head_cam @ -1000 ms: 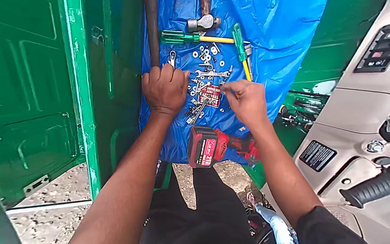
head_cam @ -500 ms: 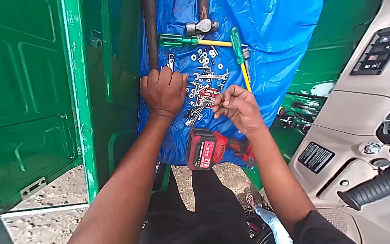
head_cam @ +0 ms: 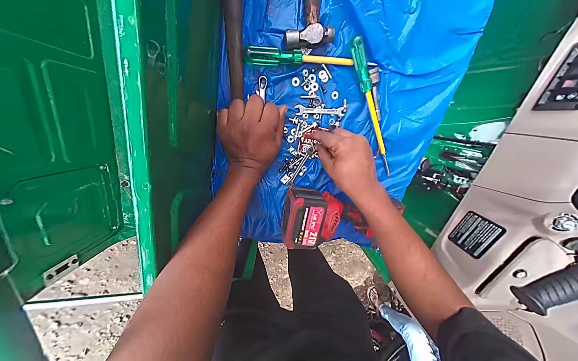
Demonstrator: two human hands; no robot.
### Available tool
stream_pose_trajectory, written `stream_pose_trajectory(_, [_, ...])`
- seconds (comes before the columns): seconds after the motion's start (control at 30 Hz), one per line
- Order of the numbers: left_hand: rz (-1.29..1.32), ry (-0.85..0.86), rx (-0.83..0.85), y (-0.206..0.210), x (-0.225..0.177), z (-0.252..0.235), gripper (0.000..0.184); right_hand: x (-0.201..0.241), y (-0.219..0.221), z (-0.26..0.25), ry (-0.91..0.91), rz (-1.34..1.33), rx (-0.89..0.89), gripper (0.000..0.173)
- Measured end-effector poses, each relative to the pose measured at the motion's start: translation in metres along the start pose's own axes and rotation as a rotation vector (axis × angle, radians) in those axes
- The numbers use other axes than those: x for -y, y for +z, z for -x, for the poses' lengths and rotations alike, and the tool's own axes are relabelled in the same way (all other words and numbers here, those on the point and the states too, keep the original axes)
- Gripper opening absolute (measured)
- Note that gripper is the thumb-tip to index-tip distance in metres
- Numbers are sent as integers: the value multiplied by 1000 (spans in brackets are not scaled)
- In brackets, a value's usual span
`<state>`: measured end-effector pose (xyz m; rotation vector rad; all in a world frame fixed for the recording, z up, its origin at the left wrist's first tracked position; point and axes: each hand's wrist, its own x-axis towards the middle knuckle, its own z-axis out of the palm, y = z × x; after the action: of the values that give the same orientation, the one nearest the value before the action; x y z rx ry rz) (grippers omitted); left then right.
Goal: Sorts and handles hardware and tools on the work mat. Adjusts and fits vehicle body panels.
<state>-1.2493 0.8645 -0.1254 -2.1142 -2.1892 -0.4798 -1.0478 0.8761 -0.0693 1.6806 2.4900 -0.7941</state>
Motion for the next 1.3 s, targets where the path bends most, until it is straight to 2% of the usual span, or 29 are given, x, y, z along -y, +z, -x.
stream_pose_trajectory(0.33, [1, 3, 31, -1, 0, -1, 46, -1, 3, 12, -84, 103, 21, 22])
stream_pose_trajectory(0.43, [-2, 4, 37, -3, 0, 0, 47, 3, 2, 12, -10, 45, 77, 17])
stream_pose_trajectory(0.5, [-4, 10, 38, -4, 0, -3, 47, -1, -9, 10, 72, -213, 52, 12])
stream_pose_trajectory(0.53, [-6, 12, 41, -4, 0, -2, 47, -6, -16, 14, 127, -458, 25, 9])
stream_pose_trajectory(0.6, [-11, 17, 39, -4, 3, -2, 48, -19, -32, 29, 221, -1115, 5, 5])
stream_pose_trajectory(0.67, [-7, 19, 62, -5, 0, 0, 49, -38, -48, 60, 288, -1641, 16, 11])
stream_pose_trajectory(0.73, [-8, 19, 69, -5, 0, -1, 50, -54, -58, 94, 295, -1942, -58, 17])
stream_pose_trajectory(0.77, [-13, 20, 70, -5, 0, -1, 51, -59, -63, 110, 298, -1989, -124, 20])
stream_pose_trajectory(0.87, [-30, 18, 110, -9, 0, -1, 54, -70, -70, 151, 316, -1899, -287, 18])
stream_pose_trajectory(1.0, [35, -24, 264, -29, -6, -10, 57, -86, -74, 185, 376, -2003, -435, 8])
stream_pose_trajectory(1.07, [173, -133, 312, -47, -11, -12, 58, -91, -77, 193, 407, -2062, -448, 11])
stream_pose_trajectory(1.13, [396, -319, 268, -66, -18, 5, 55, -94, -74, 201, 474, -2080, -447, 20])
stream_pose_trajectory(1.2, [680, -508, 243, -79, -28, 33, 51, -101, -62, 208, 655, -1859, -479, 35])
stream_pose_trajectory(1.27, [901, -622, 225, -81, -36, 71, 46, -106, -40, 217, 837, -1459, -486, 36])
stream_pose_trajectory(1.3, [952, -628, 218, -82, -39, 87, 43, -107, -27, 221, 867, -1294, -436, 34])
